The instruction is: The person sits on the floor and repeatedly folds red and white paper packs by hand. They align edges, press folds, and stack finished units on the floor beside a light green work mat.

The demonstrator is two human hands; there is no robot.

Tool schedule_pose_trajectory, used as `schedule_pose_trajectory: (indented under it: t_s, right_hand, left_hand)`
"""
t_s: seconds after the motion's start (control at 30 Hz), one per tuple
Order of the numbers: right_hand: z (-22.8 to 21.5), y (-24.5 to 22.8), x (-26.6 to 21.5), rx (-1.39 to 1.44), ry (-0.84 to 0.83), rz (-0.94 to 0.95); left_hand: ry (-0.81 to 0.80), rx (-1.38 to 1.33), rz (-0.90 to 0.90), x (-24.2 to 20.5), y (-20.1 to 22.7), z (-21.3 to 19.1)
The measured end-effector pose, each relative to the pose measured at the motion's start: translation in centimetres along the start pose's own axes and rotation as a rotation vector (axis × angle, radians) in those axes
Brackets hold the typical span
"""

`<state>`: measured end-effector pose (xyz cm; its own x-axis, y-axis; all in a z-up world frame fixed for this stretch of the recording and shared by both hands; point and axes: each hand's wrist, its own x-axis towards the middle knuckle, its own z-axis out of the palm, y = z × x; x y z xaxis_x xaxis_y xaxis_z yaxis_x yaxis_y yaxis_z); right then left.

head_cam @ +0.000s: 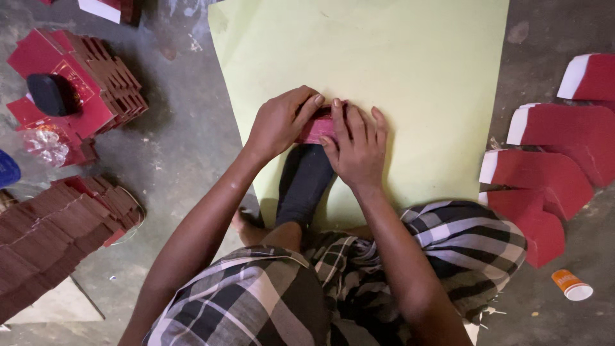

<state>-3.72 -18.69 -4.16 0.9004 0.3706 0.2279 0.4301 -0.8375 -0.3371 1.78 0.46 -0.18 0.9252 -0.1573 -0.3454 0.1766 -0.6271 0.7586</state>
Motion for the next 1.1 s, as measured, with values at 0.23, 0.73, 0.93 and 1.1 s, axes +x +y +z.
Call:
schedule_pose_trajectory:
  t_s: [0.23,0.73,0.93,1.1]
  right_hand:
    - [-0.6,-0.2,0.3,0.0,0.033,-0.031]
    - [1.3,0.0,-1.0,0.055,0.044,0.005]
    - [1.4,0.2,-1.1,-0.052,0.072,-0.033]
    - [1.3,0.3,-0.8,0.105,0.011,-0.008]
  left_hand:
    - [-0.002,-0.014,0.108,0.0,0.2,-0.3]
    - [0.169,0.105,0.085,0.5,-2.8,1.1]
    - [-0.06,0.044,-0.111,0.7,-2.7,0.8]
    - [0.202,0.046,0.051,0.3,-2.7,0.4]
